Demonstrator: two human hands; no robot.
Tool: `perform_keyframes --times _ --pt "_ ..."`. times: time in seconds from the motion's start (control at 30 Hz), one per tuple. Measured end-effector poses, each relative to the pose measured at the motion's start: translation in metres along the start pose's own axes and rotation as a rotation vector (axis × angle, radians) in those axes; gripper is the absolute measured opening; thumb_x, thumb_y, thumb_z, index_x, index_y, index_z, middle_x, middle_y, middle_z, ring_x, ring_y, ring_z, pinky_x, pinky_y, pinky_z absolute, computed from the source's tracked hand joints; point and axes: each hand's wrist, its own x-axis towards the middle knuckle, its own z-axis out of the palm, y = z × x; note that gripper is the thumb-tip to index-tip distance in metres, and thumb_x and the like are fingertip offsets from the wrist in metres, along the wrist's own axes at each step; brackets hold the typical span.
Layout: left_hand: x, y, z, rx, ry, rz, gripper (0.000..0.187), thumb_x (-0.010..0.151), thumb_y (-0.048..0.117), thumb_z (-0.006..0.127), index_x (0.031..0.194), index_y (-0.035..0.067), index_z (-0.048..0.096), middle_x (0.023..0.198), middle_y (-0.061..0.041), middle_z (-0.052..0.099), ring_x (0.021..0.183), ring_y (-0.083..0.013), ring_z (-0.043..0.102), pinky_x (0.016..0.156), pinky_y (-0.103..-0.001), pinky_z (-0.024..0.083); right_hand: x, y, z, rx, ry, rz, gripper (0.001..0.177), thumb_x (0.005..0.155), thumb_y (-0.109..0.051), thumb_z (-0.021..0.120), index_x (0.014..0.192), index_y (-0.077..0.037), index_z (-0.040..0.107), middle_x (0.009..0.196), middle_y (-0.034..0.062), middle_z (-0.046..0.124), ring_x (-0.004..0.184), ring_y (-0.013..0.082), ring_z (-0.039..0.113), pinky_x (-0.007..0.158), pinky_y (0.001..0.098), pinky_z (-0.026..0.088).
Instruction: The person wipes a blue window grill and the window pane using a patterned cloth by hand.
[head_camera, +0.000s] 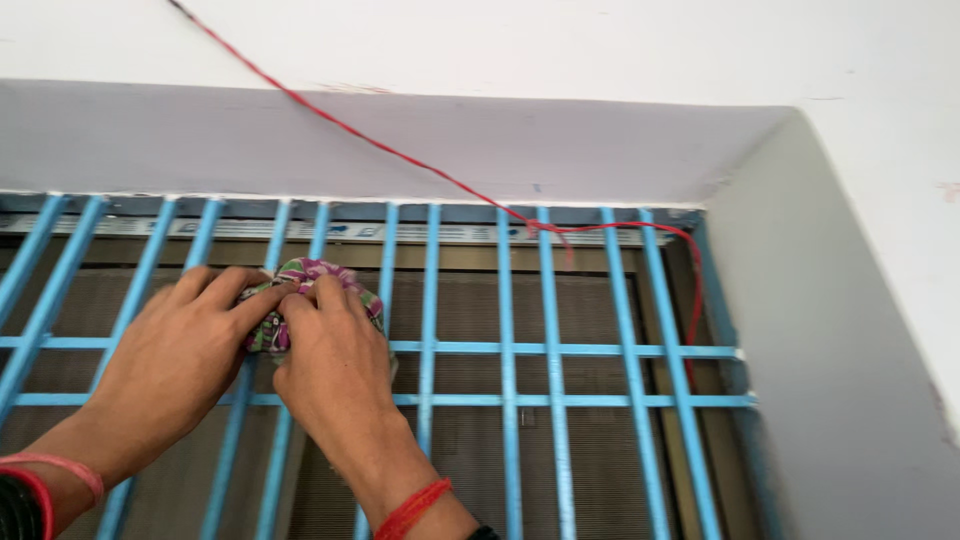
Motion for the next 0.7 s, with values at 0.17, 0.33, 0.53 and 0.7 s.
perform_keyframes --times 0.17,0.33,0.53,0.7 --pt "-0.011 -0.052 0.027 -0.175 0.081 -0.093 0.057 0.076 0.0 0.068 0.131 0.014 0.064 0.126 -0.008 0.064 0.115 -0.0346 0.059 0.094 -0.045 0.05 0.033 0.0 0.054 -0.077 0.035 -0.111 0.044 0.067 0.006 0.07 0.11 -0.005 0.072 0.114 0.0167 0.062 0.112 0.0389 0.059 0.094 0.0489 0.052" --pt "0.013 -0.088 0.05 -0.234 0.208 -0.115 0.055 0.077 -0.002 0.067 0.131 0.009 0.066 0.126 -0.014 0.063 0.111 -0.0375 0.059 0.096 -0.047 0.05 0.082 0.008 0.098 -0.16 0.068 -0.156 0.042 0.066 0.001 0.074 0.107 -0.006 0.07 0.111 0.0165 0.063 0.111 0.0386 0.059 0.097 0.047 0.052" --pt "-0.027 -0.079 0.051 -0.278 0.259 -0.116 0.053 0.073 -0.005 0.068 0.124 0.008 0.069 0.12 -0.011 0.063 0.109 -0.0377 0.057 0.094 -0.046 0.051 0.042 -0.01 0.105 -0.152 0.093 -0.183 0.047 0.067 0.0 0.07 0.114 -0.002 0.067 0.11 0.0195 0.063 0.11 0.0414 0.058 0.096 0.0485 0.051" --pt "-0.072 -0.07 0.032 -0.317 0.159 -0.141 0.054 0.069 -0.006 0.069 0.121 0.011 0.069 0.117 -0.007 0.063 0.107 -0.0335 0.059 0.089 -0.045 0.052 0.002 -0.042 0.085 -0.129 -0.051 -0.166 0.04 0.069 0.001 0.068 0.109 -0.004 0.067 0.109 0.0201 0.063 0.108 0.0414 0.059 0.094 0.0503 0.049"
